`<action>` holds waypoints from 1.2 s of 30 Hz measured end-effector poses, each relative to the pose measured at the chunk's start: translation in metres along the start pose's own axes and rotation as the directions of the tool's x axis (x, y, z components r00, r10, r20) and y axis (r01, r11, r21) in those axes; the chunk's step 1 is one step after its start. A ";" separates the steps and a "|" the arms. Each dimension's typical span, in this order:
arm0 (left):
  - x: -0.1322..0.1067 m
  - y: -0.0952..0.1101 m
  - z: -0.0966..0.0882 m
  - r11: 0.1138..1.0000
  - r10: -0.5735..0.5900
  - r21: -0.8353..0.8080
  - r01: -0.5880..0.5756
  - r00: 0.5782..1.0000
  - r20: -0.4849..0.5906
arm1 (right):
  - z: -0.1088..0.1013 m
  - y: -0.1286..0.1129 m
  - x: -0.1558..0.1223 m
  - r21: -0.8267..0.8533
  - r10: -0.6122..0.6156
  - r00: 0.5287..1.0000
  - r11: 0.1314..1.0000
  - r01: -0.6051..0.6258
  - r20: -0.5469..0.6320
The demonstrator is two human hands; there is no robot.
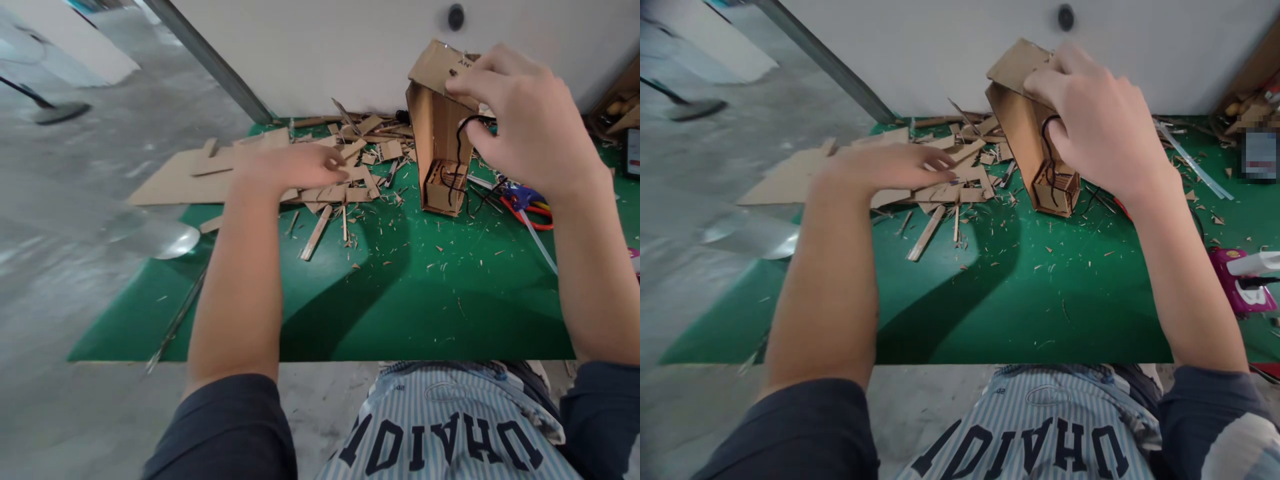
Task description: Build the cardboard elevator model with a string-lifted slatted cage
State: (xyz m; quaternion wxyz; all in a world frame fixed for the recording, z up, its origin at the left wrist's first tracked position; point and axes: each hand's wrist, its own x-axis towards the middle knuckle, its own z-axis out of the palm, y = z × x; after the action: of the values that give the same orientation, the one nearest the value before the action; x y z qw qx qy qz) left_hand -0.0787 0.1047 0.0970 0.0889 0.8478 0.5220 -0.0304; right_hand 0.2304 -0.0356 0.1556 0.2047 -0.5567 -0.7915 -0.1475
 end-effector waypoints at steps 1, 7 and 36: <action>-0.008 0.024 -0.006 0.999 0.032 0.027 -0.033 0.998 0.054 | 0.001 -0.001 0.000 -0.020 0.008 1.000 1.000 -0.008 -0.003; -0.029 0.103 0.000 0.888 0.090 -0.361 -0.285 0.878 -0.470 | 0.004 0.000 0.002 0.026 0.004 0.999 1.000 -0.003 -0.050; 0.084 0.107 0.039 0.334 0.309 -0.537 -0.775 0.628 -0.714 | 0.009 0.024 0.000 0.293 0.005 0.996 0.956 0.022 -0.092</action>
State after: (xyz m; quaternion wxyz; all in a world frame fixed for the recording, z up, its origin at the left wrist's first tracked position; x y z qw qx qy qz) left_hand 0.0564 0.1246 0.0597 0.3372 0.8072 0.1460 0.4619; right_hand 0.2513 -0.0231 0.1483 0.3207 -0.5092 -0.7968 -0.0544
